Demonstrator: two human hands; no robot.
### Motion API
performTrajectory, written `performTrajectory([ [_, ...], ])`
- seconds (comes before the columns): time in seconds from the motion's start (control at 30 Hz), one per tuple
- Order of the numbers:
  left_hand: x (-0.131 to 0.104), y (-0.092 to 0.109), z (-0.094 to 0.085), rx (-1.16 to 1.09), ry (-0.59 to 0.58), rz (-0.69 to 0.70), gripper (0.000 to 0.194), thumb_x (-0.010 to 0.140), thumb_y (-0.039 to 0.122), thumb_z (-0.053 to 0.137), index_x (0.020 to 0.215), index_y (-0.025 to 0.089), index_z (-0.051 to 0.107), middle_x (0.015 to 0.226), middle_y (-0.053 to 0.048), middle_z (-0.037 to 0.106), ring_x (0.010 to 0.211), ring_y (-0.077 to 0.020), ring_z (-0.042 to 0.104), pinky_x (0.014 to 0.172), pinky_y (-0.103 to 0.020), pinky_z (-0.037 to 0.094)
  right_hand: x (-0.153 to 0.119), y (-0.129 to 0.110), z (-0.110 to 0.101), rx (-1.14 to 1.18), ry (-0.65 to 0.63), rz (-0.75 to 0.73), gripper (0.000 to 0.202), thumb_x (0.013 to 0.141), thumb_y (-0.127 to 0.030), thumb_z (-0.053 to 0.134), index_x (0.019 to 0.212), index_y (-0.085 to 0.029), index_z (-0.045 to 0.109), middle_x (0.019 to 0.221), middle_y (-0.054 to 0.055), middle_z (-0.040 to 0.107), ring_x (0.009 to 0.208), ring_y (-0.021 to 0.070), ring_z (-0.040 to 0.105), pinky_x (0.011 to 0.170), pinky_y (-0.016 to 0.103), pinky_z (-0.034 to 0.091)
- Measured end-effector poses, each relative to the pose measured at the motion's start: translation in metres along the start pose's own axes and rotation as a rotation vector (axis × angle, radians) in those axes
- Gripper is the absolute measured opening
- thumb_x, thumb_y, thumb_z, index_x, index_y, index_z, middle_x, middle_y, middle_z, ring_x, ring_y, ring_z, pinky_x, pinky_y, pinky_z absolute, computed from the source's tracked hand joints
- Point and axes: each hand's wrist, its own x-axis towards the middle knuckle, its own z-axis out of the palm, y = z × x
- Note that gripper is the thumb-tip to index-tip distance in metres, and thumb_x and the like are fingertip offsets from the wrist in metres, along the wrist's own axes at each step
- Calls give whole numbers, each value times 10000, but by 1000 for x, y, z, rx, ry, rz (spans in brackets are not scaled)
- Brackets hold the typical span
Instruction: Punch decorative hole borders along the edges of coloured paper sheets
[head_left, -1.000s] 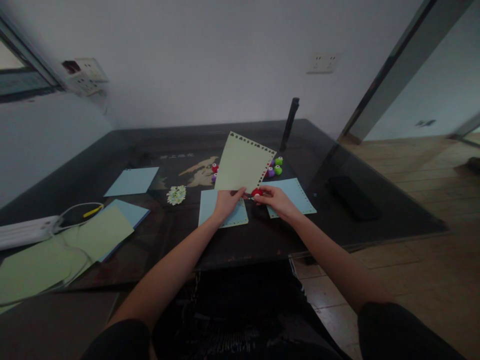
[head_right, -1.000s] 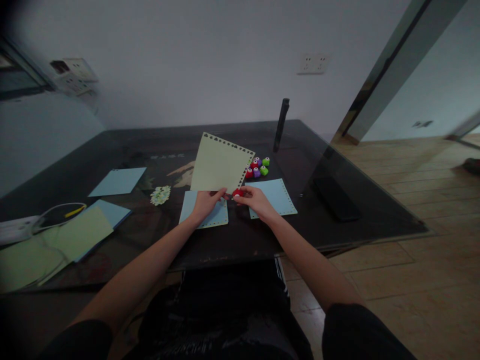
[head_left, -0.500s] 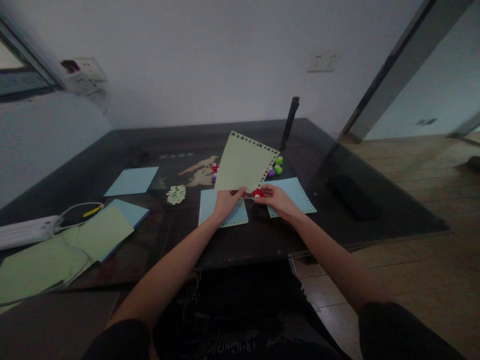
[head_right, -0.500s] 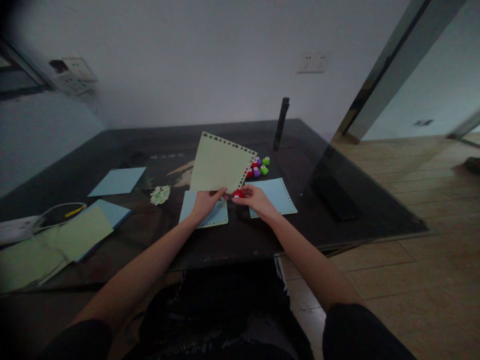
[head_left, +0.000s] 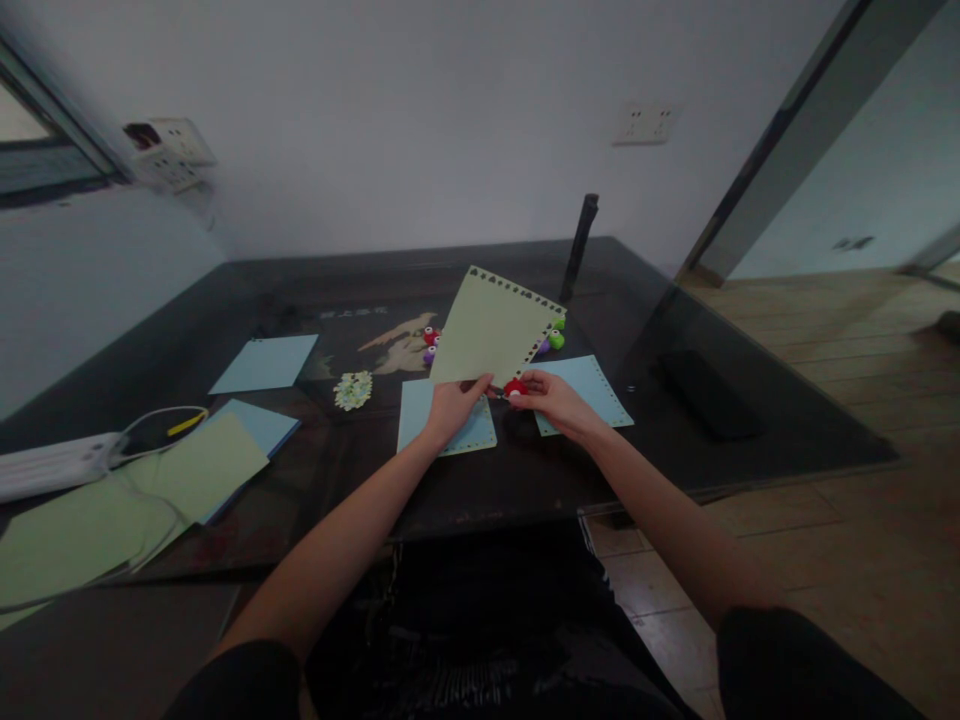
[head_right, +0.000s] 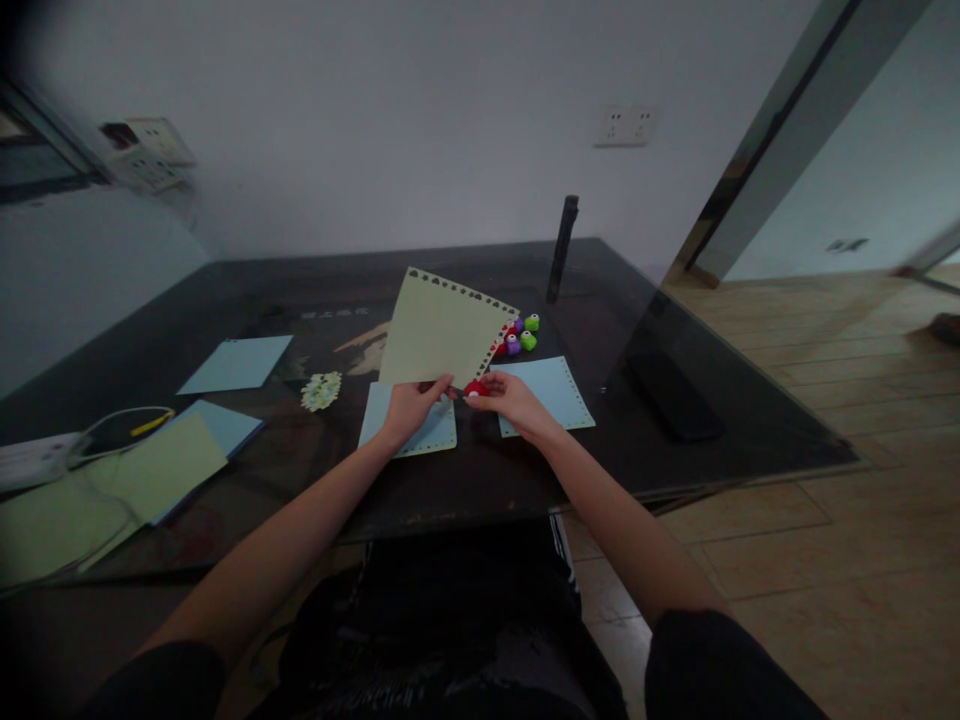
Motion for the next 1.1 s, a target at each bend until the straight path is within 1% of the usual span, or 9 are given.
performTrajectory([
  [0.23, -2, 3, 1, 47, -8, 34, 274, 820, 318, 566, 625, 158, 673, 673, -51, 716, 712, -184, 671, 807, -301, 481, 0, 2, -3, -62, -4, 13, 357, 542, -204, 813, 789, -194, 556, 807, 24, 663, 778, 165, 627, 882, 393, 472],
  [0.4, -1, 0, 2, 44, -13, 75, 256, 818, 315, 568, 639, 164, 672, 665, -37, 714, 712, -182, 674, 823, -306, 482, 0, 3, -4, -36, -48, 43, 436, 536, -171, 806, 898, -192, 565, 854, 30, 674, 790, 170, 639, 886, 401, 474],
  [0.47, -2, 0, 2, 44, -14, 78, 248, 814, 305, 573, 634, 165, 669, 664, -38, 713, 708, -181, 673, 820, -306, 483, -1, 1, -3, -36, -74, 52, 422, 557, -186, 801, 909, -189, 568, 860, 33, 672, 777, 164, 636, 854, 385, 488],
  [0.57, -3, 2, 0, 28, -16, 92, 230, 808, 300, 580, 643, 165, 667, 669, -37, 712, 706, -176, 671, 817, -301, 484, -4, -3, -1, -44, -113, 72, 347, 615, -248, 781, 883, -182, 570, 834, 32, 665, 703, 142, 622, 763, 348, 511],
  [0.67, -3, 2, 0, 10, -26, 97, 232, 813, 312, 574, 658, 167, 667, 672, -31, 709, 698, -164, 664, 816, -288, 481, -8, -9, 0, -50, -147, 83, 310, 660, -297, 759, 868, -175, 565, 811, 33, 663, 651, 123, 611, 697, 311, 510],
  [0.83, 1, -5, 0, -57, -24, 134, 206, 809, 327, 574, 747, 159, 676, 664, -23, 694, 612, -142, 626, 664, -250, 487, -11, -14, 0, -63, -196, 75, 363, 680, -345, 750, 934, -175, 555, 827, 40, 664, 652, 124, 623, 643, 283, 509],
  [0.9, 2, -9, -2, -73, -29, 175, 185, 799, 305, 575, 788, 155, 682, 690, -26, 698, 627, -141, 619, 644, -242, 478, -10, -13, -1, -51, -192, 78, 398, 670, -350, 757, 967, -183, 552, 833, 37, 667, 662, 132, 632, 649, 291, 518],
  [1.0, 3, -10, -5, -84, -40, 232, 155, 752, 239, 577, 812, 146, 686, 778, -41, 711, 711, -158, 625, 675, -246, 473, -8, -9, -2, -41, -154, 65, 403, 652, -345, 762, 966, -186, 567, 833, 38, 676, 666, 147, 638, 683, 322, 529],
  [1.1, 3, -7, -9, -128, -33, 226, 163, 703, 211, 573, 801, 139, 682, 809, -45, 707, 756, -176, 625, 683, -251, 468, -6, -6, -2, -55, -123, 26, 358, 658, -328, 745, 959, -192, 609, 851, 56, 692, 723, 182, 646, 722, 361, 532],
])
